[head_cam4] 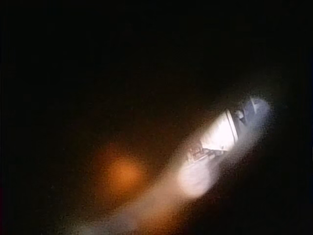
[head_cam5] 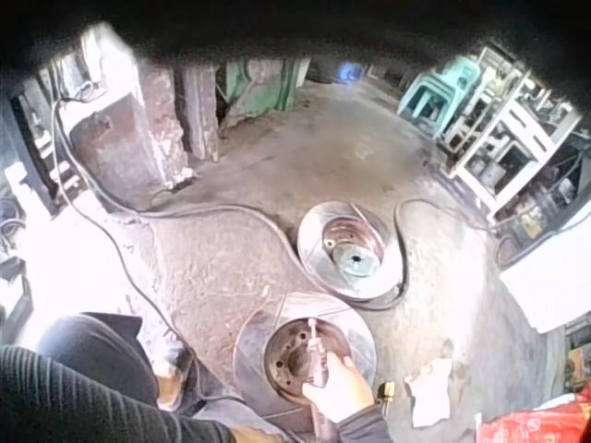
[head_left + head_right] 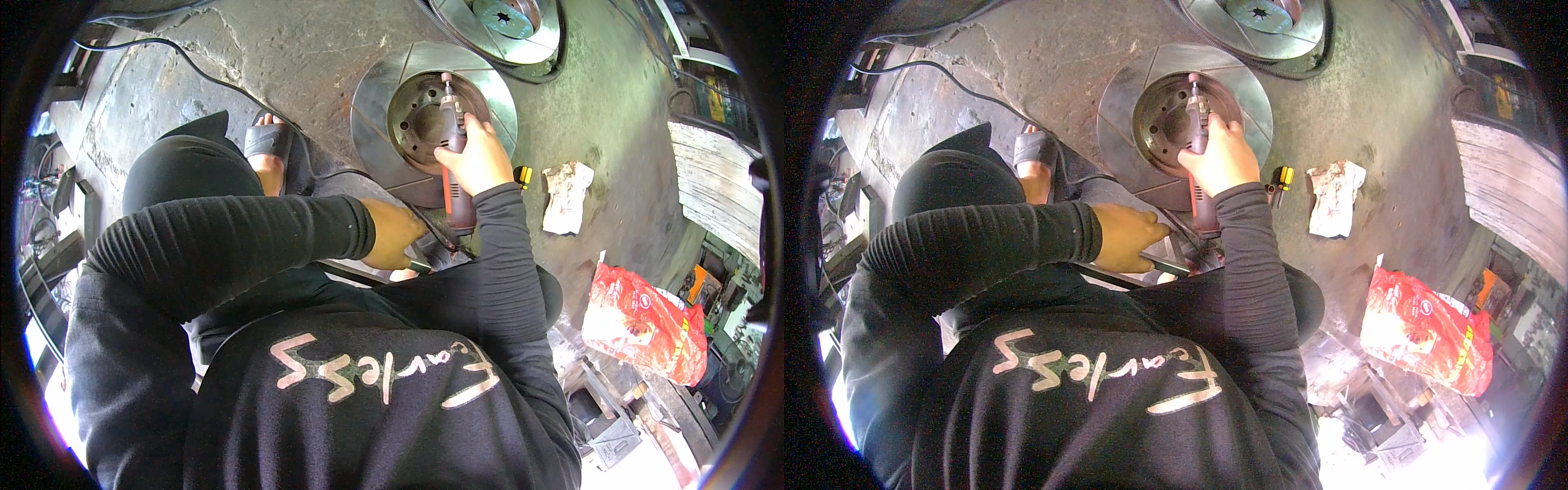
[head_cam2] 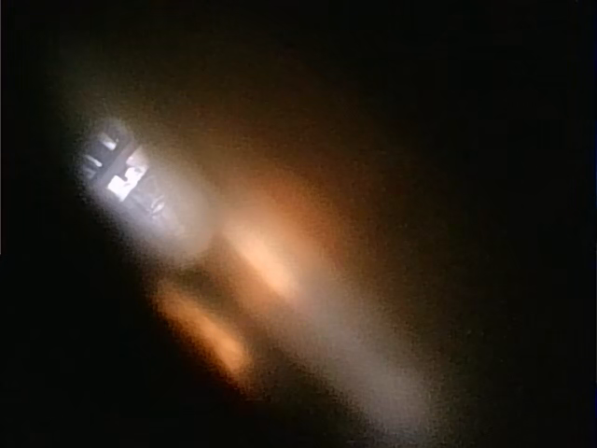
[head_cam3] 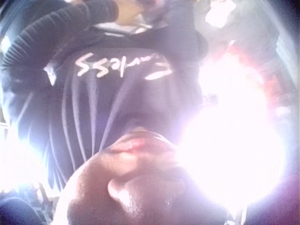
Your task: The person uses a handheld rotary tool to grind the surface of a brake disc placed on the floor. They repeatedly move the tool over the disc, pause to wipe it with a cloth, and continue grinding.
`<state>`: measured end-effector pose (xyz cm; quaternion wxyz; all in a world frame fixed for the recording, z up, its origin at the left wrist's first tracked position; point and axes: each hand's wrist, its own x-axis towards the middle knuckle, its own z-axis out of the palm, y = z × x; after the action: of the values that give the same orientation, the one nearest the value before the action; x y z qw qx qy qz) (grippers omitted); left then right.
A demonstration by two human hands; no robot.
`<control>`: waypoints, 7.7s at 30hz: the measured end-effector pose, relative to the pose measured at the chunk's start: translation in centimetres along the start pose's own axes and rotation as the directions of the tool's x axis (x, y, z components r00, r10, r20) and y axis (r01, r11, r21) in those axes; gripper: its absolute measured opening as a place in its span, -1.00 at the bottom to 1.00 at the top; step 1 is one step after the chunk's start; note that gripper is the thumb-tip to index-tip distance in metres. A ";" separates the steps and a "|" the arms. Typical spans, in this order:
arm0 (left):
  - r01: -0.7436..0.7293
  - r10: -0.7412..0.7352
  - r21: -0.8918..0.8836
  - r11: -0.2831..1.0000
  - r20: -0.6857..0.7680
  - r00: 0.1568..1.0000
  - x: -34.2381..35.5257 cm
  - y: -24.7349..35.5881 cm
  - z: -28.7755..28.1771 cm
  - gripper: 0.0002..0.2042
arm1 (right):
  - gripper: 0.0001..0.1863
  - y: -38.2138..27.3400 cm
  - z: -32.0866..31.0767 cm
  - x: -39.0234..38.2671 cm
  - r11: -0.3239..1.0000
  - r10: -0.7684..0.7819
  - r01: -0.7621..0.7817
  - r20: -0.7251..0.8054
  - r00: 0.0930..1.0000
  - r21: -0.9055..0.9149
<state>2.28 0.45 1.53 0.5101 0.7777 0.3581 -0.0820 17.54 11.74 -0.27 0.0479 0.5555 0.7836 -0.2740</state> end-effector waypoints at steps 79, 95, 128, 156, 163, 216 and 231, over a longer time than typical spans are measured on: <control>0.019 -0.019 0.006 1.000 0.017 1.000 -0.3 0.4 -0.2 -0.50 | -0.28 0.3 -1.7 -0.4 0.931 -0.274 0.295 0.124 0.954 -0.215; 0.006 -0.005 0.013 1.000 -0.005 1.000 -0.4 0.2 0.0 -0.51 | -0.31 0.1 -1.6 -0.3 0.929 -0.264 0.286 0.122 0.957 -0.235; 0.031 -0.031 0.005 1.000 0.047 0.998 -0.4 0.5 -0.4 -0.47 | -0.27 0.4 -1.4 -0.1 0.933 -0.272 0.296 0.136 0.953 -0.205; 0.017 -0.017 0.001 1.000 0.034 0.999 -0.5 0.4 -0.2 -0.46 | -0.40 0.1 -0.7 0.1 0.925 -0.232 0.212 -0.030 0.972 -0.315; 0.005 -0.005 -0.006 1.000 0.033 0.999 -0.5 0.5 -0.4 -0.45 | -0.42 1.0 -0.5 0.0 0.924 -0.276 0.255 -0.033 0.961 -0.286; -0.005 0.005 -0.019 1.000 0.010 1.000 -0.5 0.4 -0.2 -0.46 | -0.46 1.3 -1.0 -0.3 0.893 -0.314 0.312 0.046 0.948 -0.324; -0.016 0.017 -0.018 1.000 0.004 1.000 -0.5 0.5 -0.3 -0.46 | -0.46 0.8 -1.1 -0.5 0.905 -0.283 0.267 -0.001 0.959 -0.333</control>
<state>2.15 0.37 2.27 0.5185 0.7758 0.3513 -0.0761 18.65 12.05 0.52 0.0818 0.4302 0.8896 -0.1296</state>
